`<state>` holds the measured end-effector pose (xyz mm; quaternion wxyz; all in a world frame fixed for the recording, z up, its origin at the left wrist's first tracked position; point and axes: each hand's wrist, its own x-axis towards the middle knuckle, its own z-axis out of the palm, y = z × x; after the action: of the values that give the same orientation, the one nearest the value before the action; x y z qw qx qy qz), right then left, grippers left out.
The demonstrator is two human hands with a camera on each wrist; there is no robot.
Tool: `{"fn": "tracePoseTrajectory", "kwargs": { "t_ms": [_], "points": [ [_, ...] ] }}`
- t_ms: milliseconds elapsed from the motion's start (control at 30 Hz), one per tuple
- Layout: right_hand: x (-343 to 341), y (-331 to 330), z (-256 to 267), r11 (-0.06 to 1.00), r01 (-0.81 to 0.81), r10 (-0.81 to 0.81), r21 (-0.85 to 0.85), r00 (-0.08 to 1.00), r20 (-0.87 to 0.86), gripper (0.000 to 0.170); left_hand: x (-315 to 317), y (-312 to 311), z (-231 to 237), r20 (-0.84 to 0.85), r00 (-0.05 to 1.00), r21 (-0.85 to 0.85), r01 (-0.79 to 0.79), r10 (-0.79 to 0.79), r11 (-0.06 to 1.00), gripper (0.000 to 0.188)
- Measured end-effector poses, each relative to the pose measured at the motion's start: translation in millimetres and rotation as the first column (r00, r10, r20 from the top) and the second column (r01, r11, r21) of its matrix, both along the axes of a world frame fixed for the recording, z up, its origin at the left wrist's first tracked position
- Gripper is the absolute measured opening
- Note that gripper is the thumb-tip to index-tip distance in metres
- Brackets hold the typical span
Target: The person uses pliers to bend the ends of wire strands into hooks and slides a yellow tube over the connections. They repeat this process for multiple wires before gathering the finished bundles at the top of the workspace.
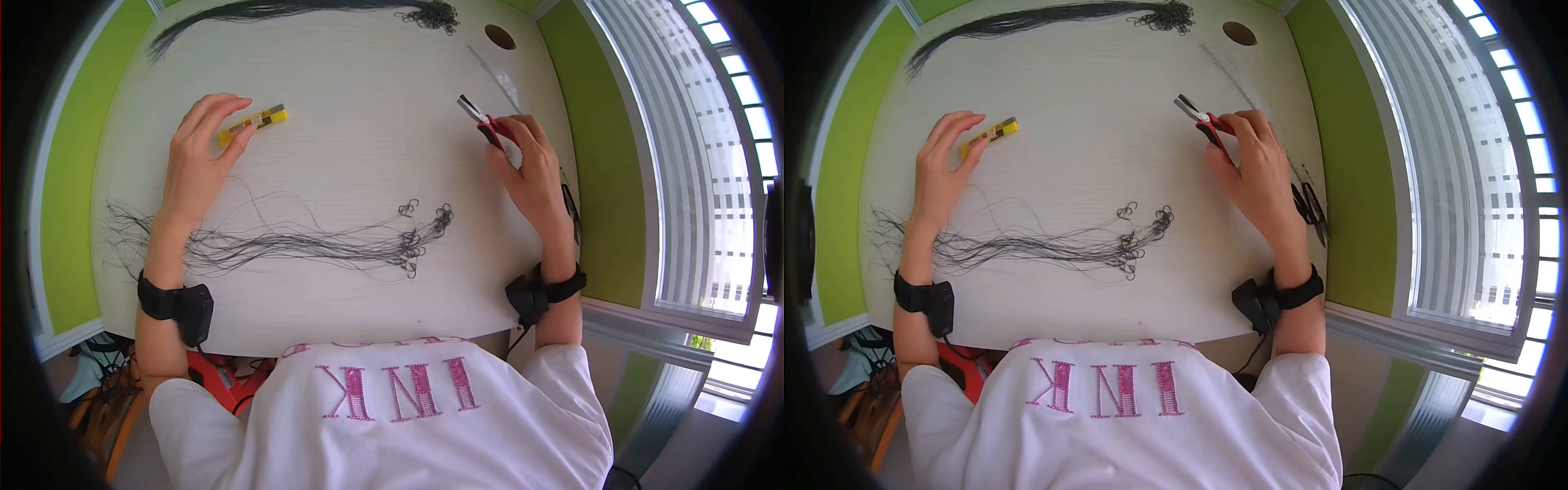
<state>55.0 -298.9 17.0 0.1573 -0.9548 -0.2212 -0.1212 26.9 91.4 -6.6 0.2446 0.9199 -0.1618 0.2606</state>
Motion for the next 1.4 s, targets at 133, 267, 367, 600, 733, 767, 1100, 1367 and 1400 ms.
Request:
{"fn": "tracePoseTrajectory", "kwargs": {
  "t_ms": [133, 267, 367, 600, 733, 767, 1100, 1367, 1400],
  "points": [
    [-12.6, 15.9, 19.3, 0.723, 0.061, 0.164, 0.688, 0.952, -0.257, 0.03, 1.5, 5.0, 0.8, 0.047, 0.999, -0.023, -0.01, 0.011, 1.0, 0.015],
    [-27.4, 21.6, 27.2, 0.437, 0.207, 0.421, 0.875, 0.813, -0.403, 0.028, 3.5, 16.0, -3.9, 0.014, 0.999, -0.097, -0.049, 0.05, 0.994, 0.013],
    [-32.8, 23.9, 32.5, 0.742, 0.002, 0.38, 0.671, 0.823, -0.422, 0.025, 3.4, 24.7, -3.9, 0.075, 0.994, -0.055, -0.075, 0.079, 0.996, 0.011],
    [-29.9, 19.0, 12.8, 0.893, -0.448, 0.449, 0.036, 0.891, -0.057, 0.038, 4.8, 29.0, -5.7, 0.084, 0.988, -0.078, -0.122, 0.129, 0.989, 0.009],
    [-25.1, 15.9, 13.5, 0.889, -0.456, 0.457, 0.044, 0.889, -0.022, 0.04, 3.8, 28.6, -5.2, 0.023, 0.991, -0.1, -0.126, 0.129, 0.987, 0.009],
    [-24.5, 15.1, 13.7, 0.89, -0.455, 0.456, 0.043, 0.89, -0.021, 0.04, 4.1, 28.0, -4.4, 0.025, 0.992, -0.1, -0.125, 0.128, 0.987, 0.009],
    [-27.9, 20.3, 9.7, 0.898, -0.439, 0.439, -0.015, 0.898, -0.006, 0.036, 0.5, 17.4, -1.4, -0.058, 0.998, -0.164, -0.006, -0.004, 0.986, 0.007],
    [-31.0, 18.9, 7.4, 0.898, -0.439, 0.436, 0.033, 0.897, 0.064, 0.032, -4.6, 4.0, 5.1, -0.055, 0.998, -0.172, -0.014, 0.005, 0.985, 0.007],
    [-30.9, 18.4, 9.3, 0.896, -0.44, 0.434, 0.055, 0.896, 0.093, 0.033, -9.1, -9.3, 10.0, -0.058, 0.998, -0.292, -0.034, 0.018, 0.956, 0.007]
  ]
}}
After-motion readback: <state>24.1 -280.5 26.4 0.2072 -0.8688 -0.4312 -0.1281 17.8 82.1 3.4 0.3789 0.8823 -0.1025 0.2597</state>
